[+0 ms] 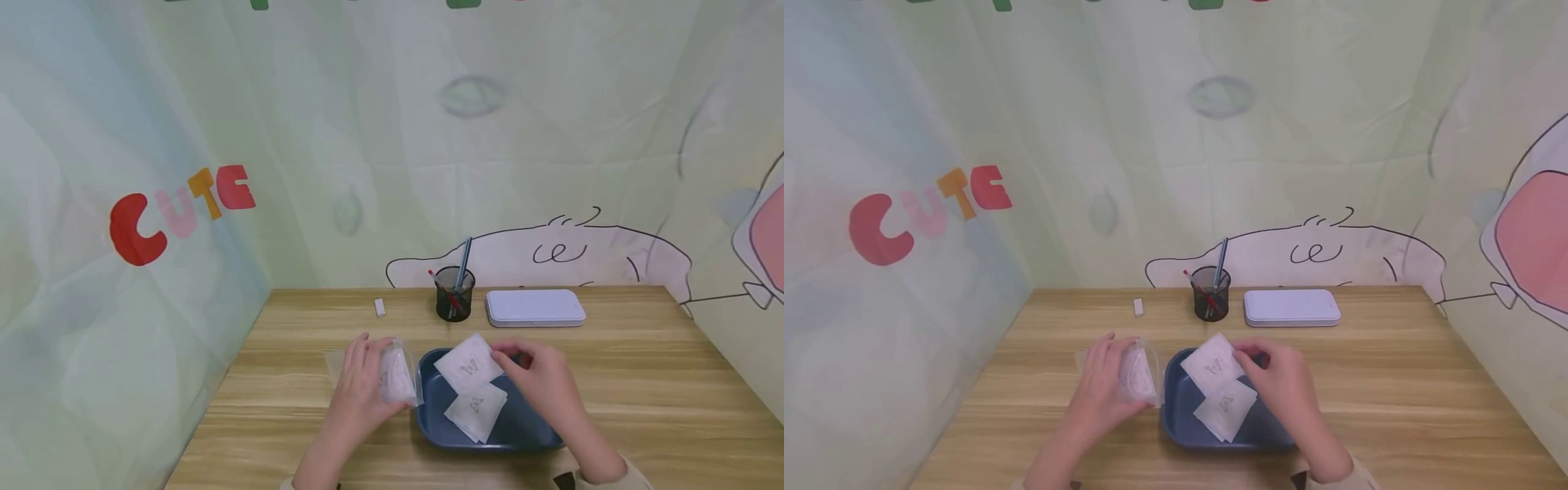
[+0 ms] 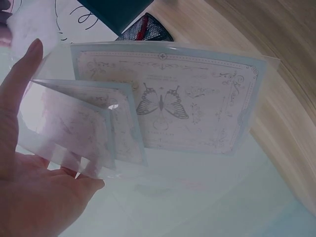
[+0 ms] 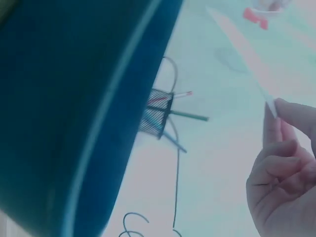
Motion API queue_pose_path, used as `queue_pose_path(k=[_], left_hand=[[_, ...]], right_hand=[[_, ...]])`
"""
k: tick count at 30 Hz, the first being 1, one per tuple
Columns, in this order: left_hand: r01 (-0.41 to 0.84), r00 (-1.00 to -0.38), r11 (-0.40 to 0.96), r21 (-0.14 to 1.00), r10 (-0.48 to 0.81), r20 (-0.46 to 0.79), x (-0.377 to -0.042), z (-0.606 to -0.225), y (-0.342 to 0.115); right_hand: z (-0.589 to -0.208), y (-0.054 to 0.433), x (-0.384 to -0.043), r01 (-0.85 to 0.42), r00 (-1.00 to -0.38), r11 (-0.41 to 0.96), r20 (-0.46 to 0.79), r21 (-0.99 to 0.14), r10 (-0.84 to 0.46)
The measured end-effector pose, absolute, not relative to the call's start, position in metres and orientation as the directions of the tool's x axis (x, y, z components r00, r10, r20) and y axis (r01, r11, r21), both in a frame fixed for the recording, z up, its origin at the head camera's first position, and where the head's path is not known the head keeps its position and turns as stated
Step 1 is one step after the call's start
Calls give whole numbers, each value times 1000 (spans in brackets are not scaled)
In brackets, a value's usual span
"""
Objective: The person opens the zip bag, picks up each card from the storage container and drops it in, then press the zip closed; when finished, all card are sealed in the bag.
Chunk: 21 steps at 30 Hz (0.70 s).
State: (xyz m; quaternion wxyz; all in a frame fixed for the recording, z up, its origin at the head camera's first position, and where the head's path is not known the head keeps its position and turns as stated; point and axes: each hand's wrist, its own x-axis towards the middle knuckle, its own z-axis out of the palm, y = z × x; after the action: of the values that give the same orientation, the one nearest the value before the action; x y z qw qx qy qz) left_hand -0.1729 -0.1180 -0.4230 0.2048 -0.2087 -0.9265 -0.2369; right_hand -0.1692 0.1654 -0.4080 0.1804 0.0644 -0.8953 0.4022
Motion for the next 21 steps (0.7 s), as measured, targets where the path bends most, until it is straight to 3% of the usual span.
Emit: queue_pose_path(k=[9, 15, 21], left_hand=[[488, -826, 800, 347, 296, 480, -173, -424, -118], [484, -829, 802, 349, 292, 478, -173, -423, -118], [485, -828, 803, 346, 293, 478, -173, -423, -118]], right_hand=[[-395, 160, -161, -274, -921, 436, 364, -857, 138], [-394, 153, -155, -184, -935, 260, 250, -948, 250], [-397, 142, -152, -44, -975, 162, 78, -986, 208]])
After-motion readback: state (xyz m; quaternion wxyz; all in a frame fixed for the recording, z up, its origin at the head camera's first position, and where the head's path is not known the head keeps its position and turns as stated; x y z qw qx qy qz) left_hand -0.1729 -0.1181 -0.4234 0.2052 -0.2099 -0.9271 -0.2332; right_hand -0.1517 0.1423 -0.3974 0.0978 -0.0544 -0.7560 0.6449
